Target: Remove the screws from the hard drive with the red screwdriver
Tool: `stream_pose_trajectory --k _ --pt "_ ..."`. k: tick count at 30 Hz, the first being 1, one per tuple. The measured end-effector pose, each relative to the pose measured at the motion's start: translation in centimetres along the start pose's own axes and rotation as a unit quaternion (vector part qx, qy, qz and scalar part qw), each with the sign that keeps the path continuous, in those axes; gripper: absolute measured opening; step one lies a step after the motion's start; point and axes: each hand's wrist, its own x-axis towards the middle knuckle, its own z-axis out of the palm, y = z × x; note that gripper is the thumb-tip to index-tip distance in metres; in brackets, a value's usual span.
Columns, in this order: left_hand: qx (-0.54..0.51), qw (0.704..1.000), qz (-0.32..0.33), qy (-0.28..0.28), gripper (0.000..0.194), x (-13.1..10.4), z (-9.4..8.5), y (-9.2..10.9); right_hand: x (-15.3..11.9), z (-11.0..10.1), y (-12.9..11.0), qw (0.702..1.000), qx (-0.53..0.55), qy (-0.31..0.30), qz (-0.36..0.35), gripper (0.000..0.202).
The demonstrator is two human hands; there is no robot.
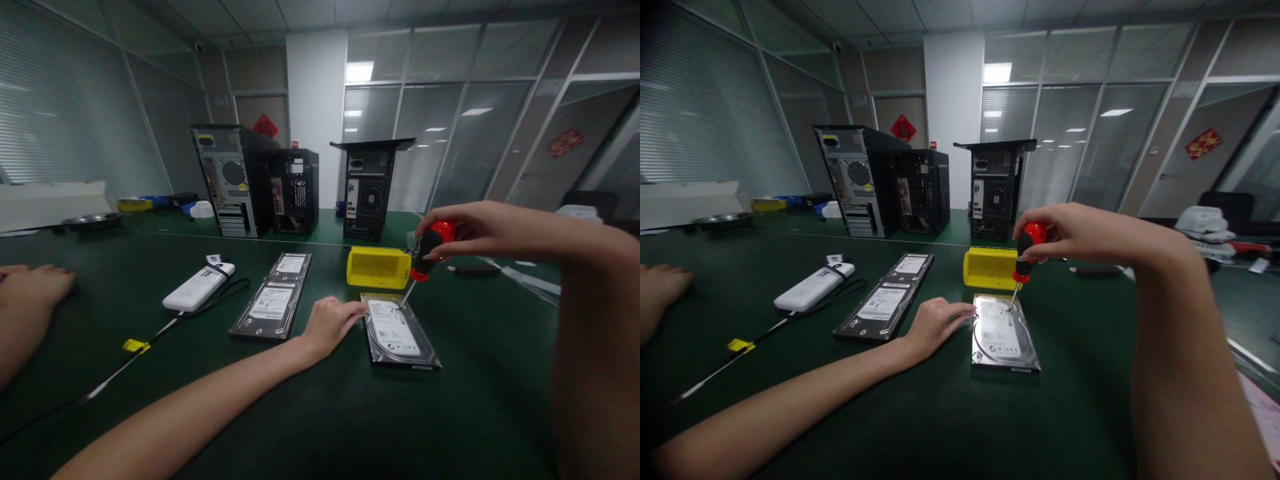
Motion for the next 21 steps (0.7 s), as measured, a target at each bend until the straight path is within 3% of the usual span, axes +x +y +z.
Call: stream_pose_trajectory --k 7,21 --pt "0.036 0.997 0.064 0.029 0.024 0.0 0.3 -0.1 0.1 0.2 -0.5 1.000 -0.010 0.000 -0.004 0.046" --pt "0.115 0.983 0.127 0.072 0.020 0.0 0.7 -0.2 0.2 0.5 -1.7 0.999 -0.017 -0.004 -0.029 0.049"
